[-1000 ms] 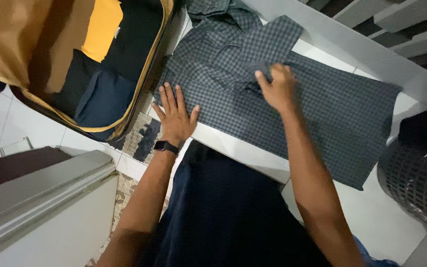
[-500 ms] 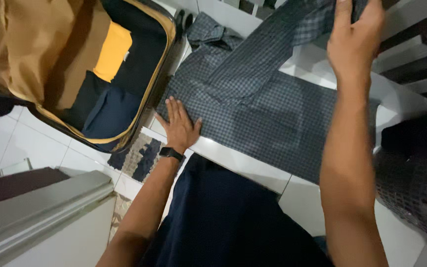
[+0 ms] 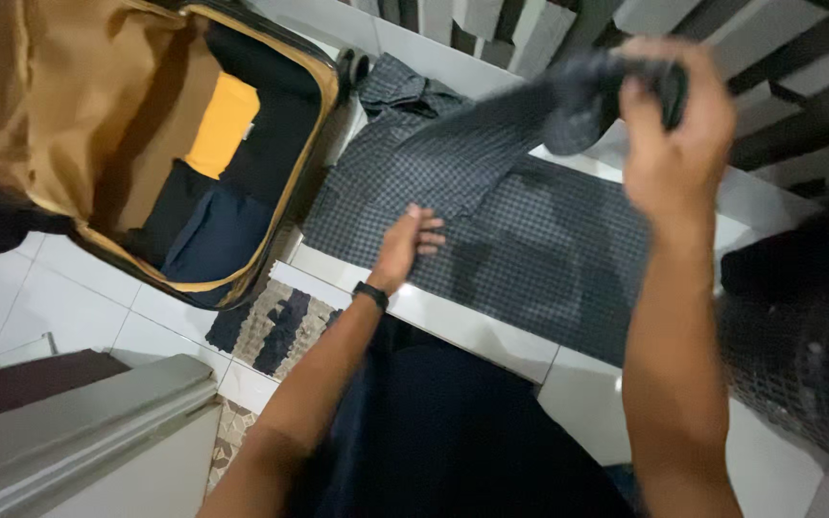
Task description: The person folds a checkered shirt on a white tiled surface, smoothing it out and folding it into a compact rectangle before placing it into an open suitcase. The person then picks up a camouflage-patterned shirt from a laundry basket and begins to fold it.
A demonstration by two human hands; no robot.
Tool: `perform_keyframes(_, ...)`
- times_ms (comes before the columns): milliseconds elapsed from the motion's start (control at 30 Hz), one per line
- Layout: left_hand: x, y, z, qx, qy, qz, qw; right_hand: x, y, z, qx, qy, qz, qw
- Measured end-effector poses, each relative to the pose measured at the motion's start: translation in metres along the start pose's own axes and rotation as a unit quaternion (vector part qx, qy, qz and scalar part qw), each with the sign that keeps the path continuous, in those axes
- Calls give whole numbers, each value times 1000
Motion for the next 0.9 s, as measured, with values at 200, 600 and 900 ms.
perform_keyframes(200, -13, 6, 19, 159, -23, 83, 984, 83, -4, 25, -2, 15, 57, 998)
perform_keyframes(600, -5, 7, 21, 170, 77, 153, 970, 279, 145, 121, 246, 56, -131, 959)
perform_keyframes(900, 16, -19, 41, 259, 102, 129, 952, 322, 172, 103, 288, 54, -196, 936)
Point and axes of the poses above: each hand's wrist, its own x-axis away from the middle knuckle, its own z-axis out of the back of the hand, y = z × x, the point moved 1 cm from there along -x, towards the middle knuckle, and after that the axes turned 1 degree about x, right-handed, at the moved point
